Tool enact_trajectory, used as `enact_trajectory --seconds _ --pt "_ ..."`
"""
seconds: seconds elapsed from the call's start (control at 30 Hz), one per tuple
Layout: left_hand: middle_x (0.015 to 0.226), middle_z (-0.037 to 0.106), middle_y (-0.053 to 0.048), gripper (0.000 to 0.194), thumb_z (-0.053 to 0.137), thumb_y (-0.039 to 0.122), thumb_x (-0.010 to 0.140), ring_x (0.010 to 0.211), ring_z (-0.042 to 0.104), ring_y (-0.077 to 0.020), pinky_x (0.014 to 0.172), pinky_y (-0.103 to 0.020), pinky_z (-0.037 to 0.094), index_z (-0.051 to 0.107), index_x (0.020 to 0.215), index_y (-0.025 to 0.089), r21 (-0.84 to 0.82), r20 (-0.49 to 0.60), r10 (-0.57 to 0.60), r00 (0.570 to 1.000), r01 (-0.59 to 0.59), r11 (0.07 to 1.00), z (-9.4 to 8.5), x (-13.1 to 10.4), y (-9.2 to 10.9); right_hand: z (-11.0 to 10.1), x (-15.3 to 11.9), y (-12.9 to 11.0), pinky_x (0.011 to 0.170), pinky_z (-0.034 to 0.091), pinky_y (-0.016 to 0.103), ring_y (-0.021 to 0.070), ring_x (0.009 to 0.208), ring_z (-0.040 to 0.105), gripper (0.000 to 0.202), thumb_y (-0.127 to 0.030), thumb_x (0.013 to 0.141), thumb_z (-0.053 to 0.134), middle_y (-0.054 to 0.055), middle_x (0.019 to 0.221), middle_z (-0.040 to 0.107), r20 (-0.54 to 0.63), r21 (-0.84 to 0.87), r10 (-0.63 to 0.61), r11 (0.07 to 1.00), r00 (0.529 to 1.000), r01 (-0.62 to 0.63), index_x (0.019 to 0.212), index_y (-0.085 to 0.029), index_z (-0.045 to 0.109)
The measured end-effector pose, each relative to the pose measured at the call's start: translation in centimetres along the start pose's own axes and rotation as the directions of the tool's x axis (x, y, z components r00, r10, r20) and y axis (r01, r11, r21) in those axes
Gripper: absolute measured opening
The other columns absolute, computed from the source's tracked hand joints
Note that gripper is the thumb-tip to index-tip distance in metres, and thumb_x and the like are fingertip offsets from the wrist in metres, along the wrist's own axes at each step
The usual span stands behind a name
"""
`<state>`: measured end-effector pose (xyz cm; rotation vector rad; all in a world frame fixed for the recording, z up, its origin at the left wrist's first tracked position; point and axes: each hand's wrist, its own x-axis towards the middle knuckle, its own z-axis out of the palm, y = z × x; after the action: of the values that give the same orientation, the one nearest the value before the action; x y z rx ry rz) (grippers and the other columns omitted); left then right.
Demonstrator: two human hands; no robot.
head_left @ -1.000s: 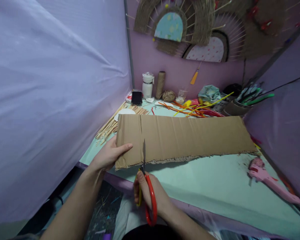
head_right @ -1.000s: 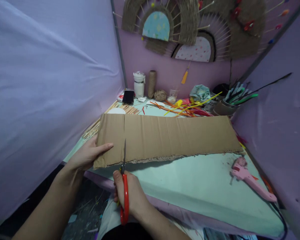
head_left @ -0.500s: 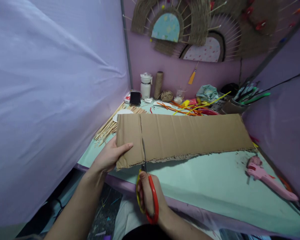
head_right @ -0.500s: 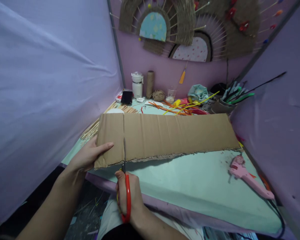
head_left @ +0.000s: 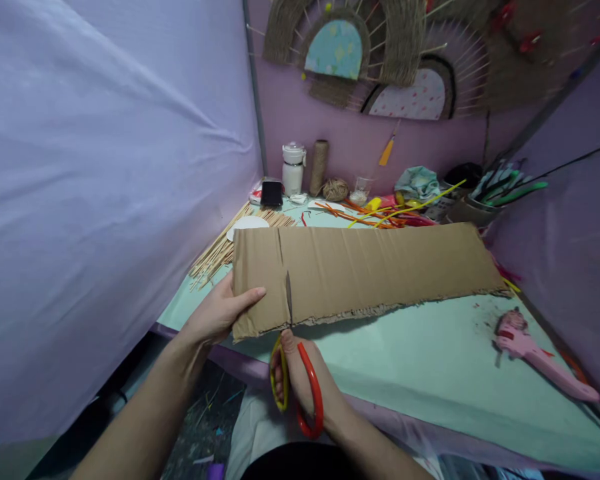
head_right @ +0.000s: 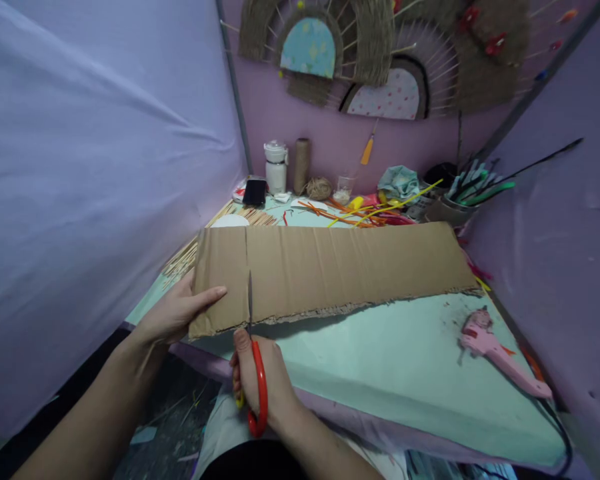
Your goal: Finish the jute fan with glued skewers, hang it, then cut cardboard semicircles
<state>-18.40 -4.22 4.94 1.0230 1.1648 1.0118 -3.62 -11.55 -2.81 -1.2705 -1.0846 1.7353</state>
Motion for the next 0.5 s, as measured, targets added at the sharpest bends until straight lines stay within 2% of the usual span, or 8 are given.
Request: enact_trajectory --seconds 0.3,0.5 --pt "0.113 0.069 -0.014 0.061 0.080 0.035 0.066 0.099 0.068 -0.0303 0.078 -0.034 0.057 0.053 0.117 0.016 0.006 0.006 0.013 1.000 -0.013 1.000 0.4 -0.4 -1.0 -0.8 0.0 -1.1 0.042 0.040 0.024 0.0135 0.040 0.052 0.070 -0.080 0.082 0.032 0.001 0.046 0.051 0.004 -0.111 -0.035 0.993 0.999 0.035 0.058 -0.018 0.055" --pt "0.111 0.070 -0.014 0.060 0.082 0.032 0.064 0.096 0.068 -0.0301 0.074 -0.033 0.058 0.055 0.115 0.016 -0.037 -0.026 -0.002 1.000 0.002 0.999 0.6 -0.3 -1.1 -0.5 0.0 -0.6 0.037 0.034 0.023 0.0117 0.034 0.046 0.067 -0.077 0.083 0.038 0.000 0.040 0.047 -0.032 -0.052 -0.025 0.998 0.999 0.023 0.053 -0.019 0.052"
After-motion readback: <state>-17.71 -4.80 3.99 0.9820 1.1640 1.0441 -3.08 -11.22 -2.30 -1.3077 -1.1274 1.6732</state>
